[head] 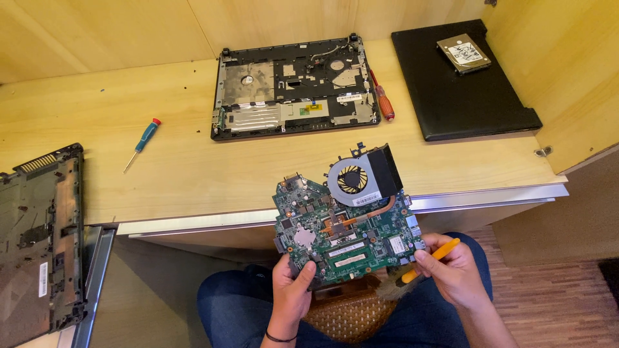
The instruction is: Cleaning a laptop motherboard with a brush and then installing it into the chassis by connecting internal ribbon cables and wires.
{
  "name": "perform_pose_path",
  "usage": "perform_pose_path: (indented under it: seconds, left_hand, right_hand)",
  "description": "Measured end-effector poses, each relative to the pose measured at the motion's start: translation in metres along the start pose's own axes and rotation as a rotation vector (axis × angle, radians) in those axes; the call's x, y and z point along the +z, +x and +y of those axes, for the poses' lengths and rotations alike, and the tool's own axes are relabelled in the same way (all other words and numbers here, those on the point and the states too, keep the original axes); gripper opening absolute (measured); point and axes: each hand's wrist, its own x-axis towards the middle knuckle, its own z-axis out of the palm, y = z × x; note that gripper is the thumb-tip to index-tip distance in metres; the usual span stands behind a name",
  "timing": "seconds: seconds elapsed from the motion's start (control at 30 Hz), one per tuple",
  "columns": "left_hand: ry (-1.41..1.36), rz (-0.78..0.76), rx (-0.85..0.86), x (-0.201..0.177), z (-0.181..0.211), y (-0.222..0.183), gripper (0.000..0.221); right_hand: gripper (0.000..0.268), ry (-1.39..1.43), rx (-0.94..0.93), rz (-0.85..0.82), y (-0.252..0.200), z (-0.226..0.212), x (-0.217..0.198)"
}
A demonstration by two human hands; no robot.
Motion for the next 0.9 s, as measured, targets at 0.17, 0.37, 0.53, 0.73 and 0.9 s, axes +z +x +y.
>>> perform_pose_path:
  seconds: [0.17, 0.37, 0.53, 0.73, 0.9]
  left_hand:
    - [-0.238, 0.232, 0.09, 0.005, -0.002, 0.022, 0.032]
    - [-0.137, 0.216, 0.331, 0.005, -0.007, 0.054, 0.029]
    - [0.166, 0.212, 0.421, 0.006, -0.008, 0.067, 0.022]
    - [0.233, 0.209, 0.397, 0.008, -0.012, 0.067, 0.015]
    - [0.193, 0.208, 0.402, 0.008, -0.01, 0.069, 0.021]
  right_hand:
    - [0.032, -0.374, 0.092, -0.007, 0.014, -0.025, -0.004]
    - [0.024, -1.11, -0.468, -0.025, 0.026, -0.13, 0.019]
    - [0.026, -1.531, -0.367, 0.085, 0.028, -0.189, 0.046]
    - [0.023, -1.404, -0.84, 0.03, 0.047, -0.199, 0.09]
    - [0.013, -1.165, -0.745, -0.048, 0.067, -0.182, 0.117]
